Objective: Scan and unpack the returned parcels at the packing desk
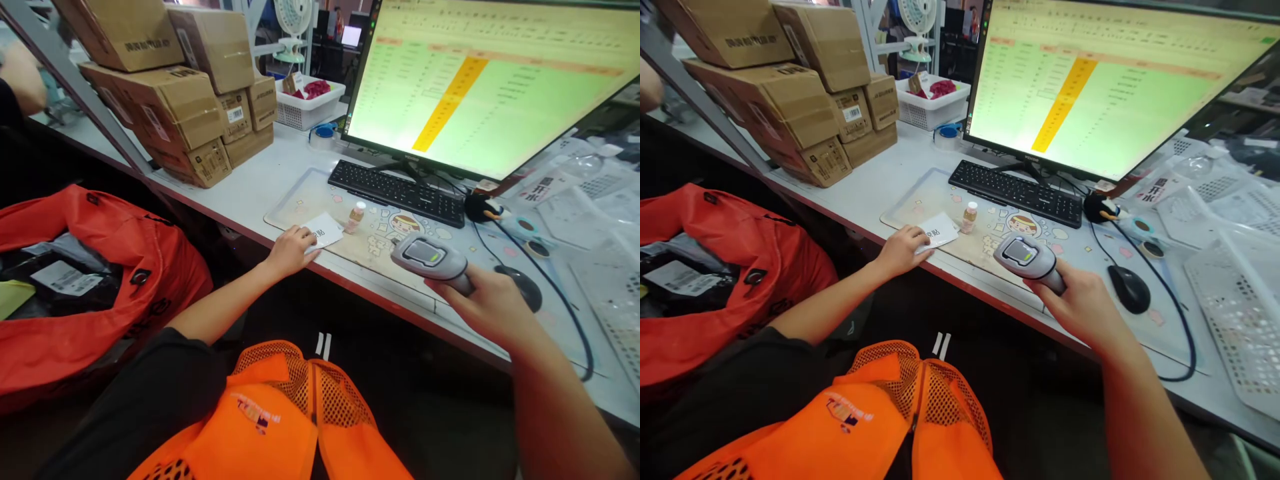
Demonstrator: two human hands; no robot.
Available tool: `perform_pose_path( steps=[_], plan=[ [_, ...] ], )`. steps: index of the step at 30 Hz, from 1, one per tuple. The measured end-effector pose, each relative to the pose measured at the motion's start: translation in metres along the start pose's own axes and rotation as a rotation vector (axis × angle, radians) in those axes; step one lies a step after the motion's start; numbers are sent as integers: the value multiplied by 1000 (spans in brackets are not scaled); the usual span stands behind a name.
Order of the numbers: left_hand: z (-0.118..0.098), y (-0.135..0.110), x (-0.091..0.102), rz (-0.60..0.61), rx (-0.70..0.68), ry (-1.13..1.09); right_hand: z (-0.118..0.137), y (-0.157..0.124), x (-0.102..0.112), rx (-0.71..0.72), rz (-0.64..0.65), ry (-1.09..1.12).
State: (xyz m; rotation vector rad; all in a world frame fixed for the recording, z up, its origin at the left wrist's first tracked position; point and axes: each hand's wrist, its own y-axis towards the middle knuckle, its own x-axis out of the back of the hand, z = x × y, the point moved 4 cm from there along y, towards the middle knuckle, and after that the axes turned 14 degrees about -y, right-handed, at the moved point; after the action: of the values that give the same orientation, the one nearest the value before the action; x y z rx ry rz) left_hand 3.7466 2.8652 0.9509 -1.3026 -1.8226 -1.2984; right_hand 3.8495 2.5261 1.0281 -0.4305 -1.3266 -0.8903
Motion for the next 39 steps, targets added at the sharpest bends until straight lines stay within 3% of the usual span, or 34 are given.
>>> perform_pose_path(
  steps=[3,10,13,16,20,29,34,37,39],
  plan=[
    [-5,-2,-7,58,-2,74,4,3,-6,15,52,13],
    [-1,14,8,133,248,210,21,30,-13,52,123,-46],
    [-4,22,3,144,44,113,29,42,-19,69,168,-78],
    [-3,26,-10,243,-103,18,37,53,-26,97,204,-84],
    [2,25,-19,325,-88,23,49,68,-35,128,214,-128],
    [-5,-5,-13,258,-74,26,66,81,-52,181,285,-120],
    [-4,-7,-15,255,-71,27,73,83,-58,199,291,-106],
    [-5,-8,-15,259,-64,9,66,70,-49,168,279,-66],
    [-4,-8,-16,255,-54,-16,48,57,-39,118,258,-3]
  ],
)
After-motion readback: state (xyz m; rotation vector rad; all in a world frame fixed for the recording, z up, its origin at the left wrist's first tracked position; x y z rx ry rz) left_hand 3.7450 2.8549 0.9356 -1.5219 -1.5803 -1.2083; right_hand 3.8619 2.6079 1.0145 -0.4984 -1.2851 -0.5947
